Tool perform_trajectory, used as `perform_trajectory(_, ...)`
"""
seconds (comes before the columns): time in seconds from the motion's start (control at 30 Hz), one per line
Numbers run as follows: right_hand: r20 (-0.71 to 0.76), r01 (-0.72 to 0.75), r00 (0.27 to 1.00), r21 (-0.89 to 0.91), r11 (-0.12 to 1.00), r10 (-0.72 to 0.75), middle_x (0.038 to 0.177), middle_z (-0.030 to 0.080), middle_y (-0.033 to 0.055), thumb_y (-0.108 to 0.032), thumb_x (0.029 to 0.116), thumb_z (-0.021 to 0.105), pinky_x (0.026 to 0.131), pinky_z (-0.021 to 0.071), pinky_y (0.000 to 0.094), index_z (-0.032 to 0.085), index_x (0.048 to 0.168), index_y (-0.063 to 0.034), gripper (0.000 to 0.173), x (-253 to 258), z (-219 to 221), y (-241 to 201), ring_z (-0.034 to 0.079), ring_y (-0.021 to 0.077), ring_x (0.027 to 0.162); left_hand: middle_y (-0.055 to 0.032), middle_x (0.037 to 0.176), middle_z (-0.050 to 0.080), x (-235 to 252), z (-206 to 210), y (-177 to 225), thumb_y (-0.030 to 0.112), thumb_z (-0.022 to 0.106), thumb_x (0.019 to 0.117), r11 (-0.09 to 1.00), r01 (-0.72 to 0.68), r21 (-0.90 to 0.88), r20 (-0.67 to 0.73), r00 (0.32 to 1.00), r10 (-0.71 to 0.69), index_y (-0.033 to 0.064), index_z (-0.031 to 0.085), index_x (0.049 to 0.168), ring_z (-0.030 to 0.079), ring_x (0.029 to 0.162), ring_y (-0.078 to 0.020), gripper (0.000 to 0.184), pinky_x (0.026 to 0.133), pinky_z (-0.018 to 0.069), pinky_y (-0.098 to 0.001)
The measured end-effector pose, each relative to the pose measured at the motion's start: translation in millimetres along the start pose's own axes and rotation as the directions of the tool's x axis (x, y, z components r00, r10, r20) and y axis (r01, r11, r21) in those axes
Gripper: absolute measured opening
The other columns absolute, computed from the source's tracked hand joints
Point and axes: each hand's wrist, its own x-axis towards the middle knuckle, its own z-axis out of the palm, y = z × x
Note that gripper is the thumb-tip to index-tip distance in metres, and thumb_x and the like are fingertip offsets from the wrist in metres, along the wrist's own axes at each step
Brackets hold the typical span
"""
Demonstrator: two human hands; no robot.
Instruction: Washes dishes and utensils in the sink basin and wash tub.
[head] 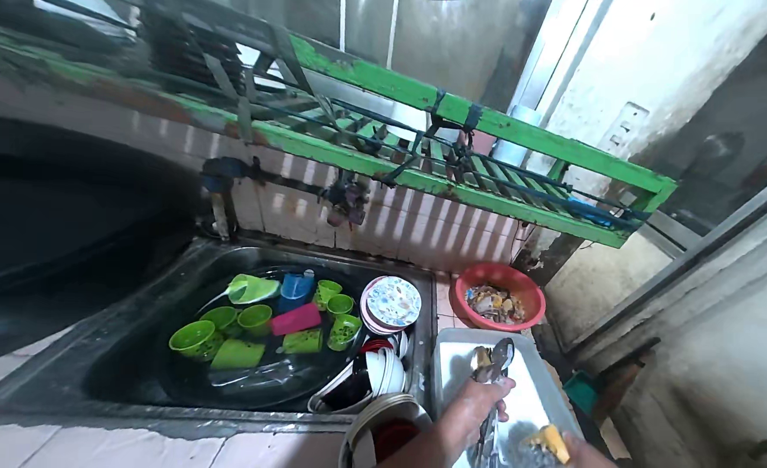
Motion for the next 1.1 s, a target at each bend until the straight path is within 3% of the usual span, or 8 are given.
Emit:
perform_trajectory(0.17, -0.355, 0.274, 0.932, 0.568, 0.776, -0.069, 0.11, 0.071, 0.0117, -0.008, 0.0756, 0.076, 0.082, 0.0627, 0.0387, 0.052, 0.135, -0.0012, 0.065, 0, -16, -24, 0.072, 0.0204, 0.094, -0.0053, 0.092, 0.061, -3, 6, -5, 0.011, 0.065, 0.0993, 0.948, 0.192, 0.252, 0.107, 0.969, -0.224, 0.0095, 0.048, 0.135, 0.06, 0.061, -0.0118, 0.04, 0.056, 0.054, -0.0272)
perform_trajectory(0.23, -0.427, 0.295, 0.904, 0.598, 0.745, -0.015, 0.104, 0.072, 0.0134, -0.003, 0.0785, 0.075, 0.077, 0.0628, 0.0389, 0.056, 0.129, 0.001, 0.054, 8, -12, -29, 0.073, 0.0213, 0.088, -0.0061, 0.099, 0.063, -3, 5, -6, 0.015, 0.066, 0.1002, 0.938, 0.185, 0.294, 0.148, 0.961, -0.235, 0.0104, 0.045, 0.142, 0.061, 0.064, -0.0114, 0.047, 0.057, 0.0539, -0.0272)
perform_trajectory(0.37, -0.514, 0.351, 0.856, 0.661, 0.663, 0.058, 0.099, 0.071, 0.0139, 0.003, 0.0855, 0.068, 0.071, 0.0629, 0.0367, 0.052, 0.131, 0.0034, 0.049, 21, 2, -22, 0.072, 0.0191, 0.08, -0.0064, 0.102, 0.065, -5, 2, -5, 0.015, 0.062, 0.1032, 0.97, 0.127, 0.206, 0.11, 0.982, -0.152, 0.0066, 0.05, 0.133, 0.061, 0.065, -0.0099, 0.034, 0.058, 0.054, -0.0254)
perform_trajectory(0.53, -0.405, 0.187, 0.914, 0.479, 0.858, 0.027, 0.116, 0.068, 0.0183, -0.009, 0.0875, 0.075, 0.089, 0.0581, 0.0438, 0.049, 0.14, 0.0019, 0.06, 35, 16, -26, 0.069, 0.0242, 0.1, -0.0031, 0.077, 0.058, -4, 5, -5, 0.006, 0.063, 0.0976, 0.943, 0.148, 0.299, -0.025, 0.989, -0.147, 0.0008, 0.05, 0.126, 0.058, 0.057, -0.0099, 0.032, 0.056, 0.0516, -0.0243)
perform_trajectory(0.67, -0.555, 0.124, 0.827, 0.334, 0.935, 0.088, 0.124, 0.065, 0.0248, -0.018, 0.0934, 0.074, 0.098, 0.0509, 0.0547, 0.048, 0.144, 0.0006, 0.06, 54, 6, -29, 0.065, 0.0349, 0.112, -0.002, 0.074, 0.056, -2, 5, -4, 0.012, 0.065, 0.0999, 0.933, 0.185, 0.308, -0.077, 0.982, -0.17, 0.0023, 0.05, 0.121, 0.056, 0.056, -0.0088, 0.027, 0.055, 0.0506, -0.0229)
perform_trajectory(0.83, -0.402, 0.052, 0.915, 0.206, 0.977, 0.036, 0.13, 0.063, 0.0248, -0.019, 0.0949, 0.073, 0.106, 0.048, 0.0511, 0.045, 0.146, 0.0016, 0.062, 51, 12, -39, 0.062, 0.0342, 0.12, -0.001, 0.07, 0.053, 0, 5, -3, 0.008, 0.063, 0.099, 0.923, 0.201, 0.329, -0.118, 0.978, -0.172, 0.0021, 0.05, 0.114, 0.054, 0.054, -0.0088, 0.021, 0.053, 0.0483, -0.0231)
perform_trajectory(1.0, -0.673, 0.211, 0.738, 0.294, 0.932, 0.045, 0.126, 0.063, 0.0257, -0.02, 0.096, 0.071, 0.099, 0.0514, 0.0532, 0.048, 0.143, 0.0023, 0.057, 65, -32, -20, 0.064, 0.0354, 0.114, -0.0029, 0.074, 0.057, 3, 2, -7, 0.012, 0.067, 0.0993, 0.967, 0.162, 0.196, -0.046, 0.987, -0.156, 0.0034, 0.052, 0.122, 0.055, 0.053, -0.0092, 0.029, 0.051, 0.0497, -0.0229)
perform_trajectory(1.1, -0.636, 0.293, 0.772, 0.355, 0.888, 0.0, 0.124, 0.063, 0.0229, -0.032, 0.0926, 0.07, 0.093, 0.0559, 0.0492, 0.044, 0.146, 0.0006, 0.068, 57, -37, -14, 0.066, 0.0302, 0.108, -0.0059, 0.085, 0.062, 0, 3, -4, 0.006, 0.065, 0.0985, 0.977, 0.131, 0.17, 0.059, 0.988, -0.142, 0.0054, 0.051, 0.132, 0.055, 0.055, -0.0099, 0.037, 0.051, 0.0495, -0.024)
